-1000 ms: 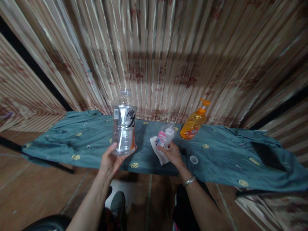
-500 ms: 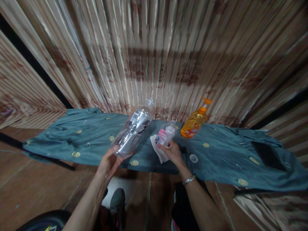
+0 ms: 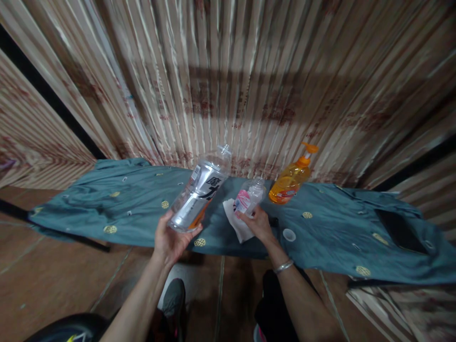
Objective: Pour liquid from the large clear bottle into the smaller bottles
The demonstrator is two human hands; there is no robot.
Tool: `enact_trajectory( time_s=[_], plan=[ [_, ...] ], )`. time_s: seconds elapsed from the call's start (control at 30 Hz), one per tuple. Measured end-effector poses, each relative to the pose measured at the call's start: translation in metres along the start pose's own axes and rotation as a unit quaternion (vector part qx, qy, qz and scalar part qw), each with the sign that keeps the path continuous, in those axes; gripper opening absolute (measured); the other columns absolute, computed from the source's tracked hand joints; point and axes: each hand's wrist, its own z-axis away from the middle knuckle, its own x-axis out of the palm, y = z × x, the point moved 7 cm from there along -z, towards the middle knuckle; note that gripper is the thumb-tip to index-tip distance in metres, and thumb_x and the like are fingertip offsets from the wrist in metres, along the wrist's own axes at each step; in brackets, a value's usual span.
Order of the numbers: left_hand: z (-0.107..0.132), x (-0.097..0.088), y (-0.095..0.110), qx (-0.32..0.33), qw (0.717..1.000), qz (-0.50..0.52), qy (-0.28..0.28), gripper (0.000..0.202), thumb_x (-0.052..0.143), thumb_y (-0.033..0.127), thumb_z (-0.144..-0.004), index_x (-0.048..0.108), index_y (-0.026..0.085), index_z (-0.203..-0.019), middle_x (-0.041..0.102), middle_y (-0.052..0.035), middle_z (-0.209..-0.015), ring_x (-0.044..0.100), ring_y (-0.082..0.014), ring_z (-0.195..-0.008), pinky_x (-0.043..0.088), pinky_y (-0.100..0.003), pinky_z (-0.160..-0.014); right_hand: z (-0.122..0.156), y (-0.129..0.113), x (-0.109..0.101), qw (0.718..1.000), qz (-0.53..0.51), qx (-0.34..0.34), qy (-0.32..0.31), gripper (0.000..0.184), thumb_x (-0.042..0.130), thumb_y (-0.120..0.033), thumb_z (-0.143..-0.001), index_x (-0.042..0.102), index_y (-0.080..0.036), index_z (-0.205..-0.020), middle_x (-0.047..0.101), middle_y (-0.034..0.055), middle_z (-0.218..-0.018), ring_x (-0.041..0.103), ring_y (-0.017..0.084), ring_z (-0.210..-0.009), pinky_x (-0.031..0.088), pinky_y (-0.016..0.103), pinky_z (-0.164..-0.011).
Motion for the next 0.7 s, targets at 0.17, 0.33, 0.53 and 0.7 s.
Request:
enact_trajectory(
  time_s=[0.17, 0.33, 0.53, 0.7],
  plan=[
    [0.0, 0.006, -0.014, -0.031, 0.999, 0.009, -0.022, 0.069, 0.087, 0.042, -0.063, 0.065, 0.016, -0.123, 0.085, -0.0196, -0.105, 0.084, -0.0366, -0.082, 0.067, -0.035, -0.062, 0.001, 0.004, -0.001, 1.0, -0.006, 0.001, -0.004, 0.037, 0.084, -0.049, -0.079, 0.075, -0.021, -0.102, 0.085, 0.0106, -0.097, 0.081, 0.031, -0.094, 0.062, 0.038, -0.079],
    [-0.003, 0.002, -0.021, -0.027, 0.999, 0.013, -0.032, 0.067, 0.092, 0.037, -0.061, 0.066, 0.02, -0.12, 0.086, -0.0137, -0.098, 0.083, -0.0337, -0.073, 0.063, -0.032, -0.054, 0.002, 0.004, -0.003, 1.0, -0.019, -0.003, -0.002, 0.035, 0.084, -0.047, -0.078, 0.075, -0.022, -0.102, 0.085, 0.008, -0.095, 0.081, 0.031, -0.093, 0.062, 0.038, -0.078],
    [-0.011, -0.003, -0.024, -0.006, 1.0, 0.01, -0.029, 0.08, 0.091, 0.019, -0.057, 0.066, 0.025, -0.133, 0.085, -0.0086, -0.101, 0.081, -0.0291, -0.081, 0.069, -0.039, -0.064, 0.002, 0.004, -0.004, 0.999, -0.053, 0.004, 0.0, 0.033, 0.085, -0.044, -0.076, 0.076, -0.023, -0.1, 0.085, 0.0073, -0.091, 0.081, 0.03, -0.09, 0.062, 0.036, -0.076],
    [-0.016, -0.004, -0.028, -0.002, 1.0, -0.005, -0.03, 0.087, 0.09, 0.015, -0.054, 0.067, 0.028, -0.137, 0.082, -0.0097, -0.121, 0.078, -0.026, -0.088, 0.07, -0.041, -0.069, 0.0, 0.005, -0.001, 0.997, -0.071, -0.003, -0.008, 0.034, 0.085, -0.045, -0.075, 0.077, -0.023, -0.098, 0.086, 0.0073, -0.091, 0.082, 0.03, -0.088, 0.063, 0.038, -0.077]
  ],
)
